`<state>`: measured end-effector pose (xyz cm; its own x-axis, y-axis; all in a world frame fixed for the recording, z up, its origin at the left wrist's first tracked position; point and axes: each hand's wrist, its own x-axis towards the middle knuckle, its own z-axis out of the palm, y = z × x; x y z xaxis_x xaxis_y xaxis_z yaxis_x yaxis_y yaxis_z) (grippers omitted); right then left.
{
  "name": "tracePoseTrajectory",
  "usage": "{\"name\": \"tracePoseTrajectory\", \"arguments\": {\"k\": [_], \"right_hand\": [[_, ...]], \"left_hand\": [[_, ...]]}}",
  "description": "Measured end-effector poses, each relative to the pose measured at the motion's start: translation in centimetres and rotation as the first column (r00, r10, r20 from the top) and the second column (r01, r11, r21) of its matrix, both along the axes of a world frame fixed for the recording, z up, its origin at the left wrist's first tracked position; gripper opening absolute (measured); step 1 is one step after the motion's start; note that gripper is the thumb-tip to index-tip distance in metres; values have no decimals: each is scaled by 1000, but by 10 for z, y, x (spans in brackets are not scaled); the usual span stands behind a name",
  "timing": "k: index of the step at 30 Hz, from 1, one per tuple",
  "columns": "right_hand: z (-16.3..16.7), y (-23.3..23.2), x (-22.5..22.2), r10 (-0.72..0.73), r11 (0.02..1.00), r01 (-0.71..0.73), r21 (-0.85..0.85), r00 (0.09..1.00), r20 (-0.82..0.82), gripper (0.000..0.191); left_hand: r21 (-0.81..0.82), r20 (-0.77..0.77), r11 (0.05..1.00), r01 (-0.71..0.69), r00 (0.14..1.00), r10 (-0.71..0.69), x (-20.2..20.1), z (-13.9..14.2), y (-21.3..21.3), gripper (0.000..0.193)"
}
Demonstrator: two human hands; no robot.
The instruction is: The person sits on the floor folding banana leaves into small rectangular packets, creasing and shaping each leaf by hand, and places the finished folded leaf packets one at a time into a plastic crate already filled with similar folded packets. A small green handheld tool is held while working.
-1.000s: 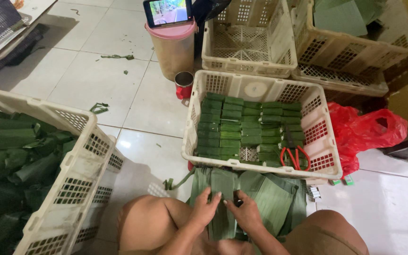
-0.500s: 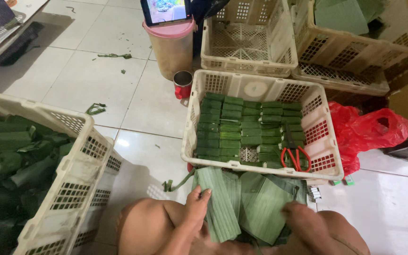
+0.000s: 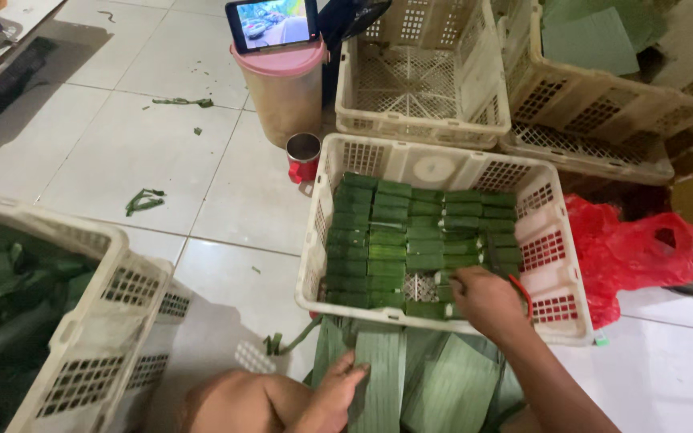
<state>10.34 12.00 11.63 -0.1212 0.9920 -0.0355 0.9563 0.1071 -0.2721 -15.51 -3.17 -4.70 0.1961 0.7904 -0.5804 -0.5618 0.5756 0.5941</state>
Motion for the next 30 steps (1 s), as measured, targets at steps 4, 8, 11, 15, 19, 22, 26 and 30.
{"name": "tracePoseTrajectory", "arguments": {"k": [4,8,11,15,19,22,26,30], "right_hand": [[-30,66,-33,240,949,-189,-251,952,191,34],[-56,95,-48,386,875,-207,-437,842,376,39],[-71,98,-51,429,894,-308,-326,800,420,28],[-82,97,-49,469,877,-357,-323,782,409,31],[-74,95,-51,430,861,-253,-442,826,364,32],[-60,94,-56,393,861,-217,-460,858,331,40],[-46,94,-52,350,855,-153,-495,875,334,50],[-43,95,-24,244,902,-203,-382,968,61,53]], "left_hand": [[127,-98,983,134,988,-122,1,-15,11,41],[111,91,984,140,984,-151,3,-28,17,48],[62,103,988,140,984,-146,8,-33,20,47],[191,111,968,161,977,-185,10,-37,17,43],[206,100,957,205,968,-230,9,-29,17,38],[183,113,965,190,971,-213,8,-20,19,40],[158,1,961,226,974,-229,4,-9,22,43],[46,-104,989,142,985,-137,0,-4,20,47]]}}
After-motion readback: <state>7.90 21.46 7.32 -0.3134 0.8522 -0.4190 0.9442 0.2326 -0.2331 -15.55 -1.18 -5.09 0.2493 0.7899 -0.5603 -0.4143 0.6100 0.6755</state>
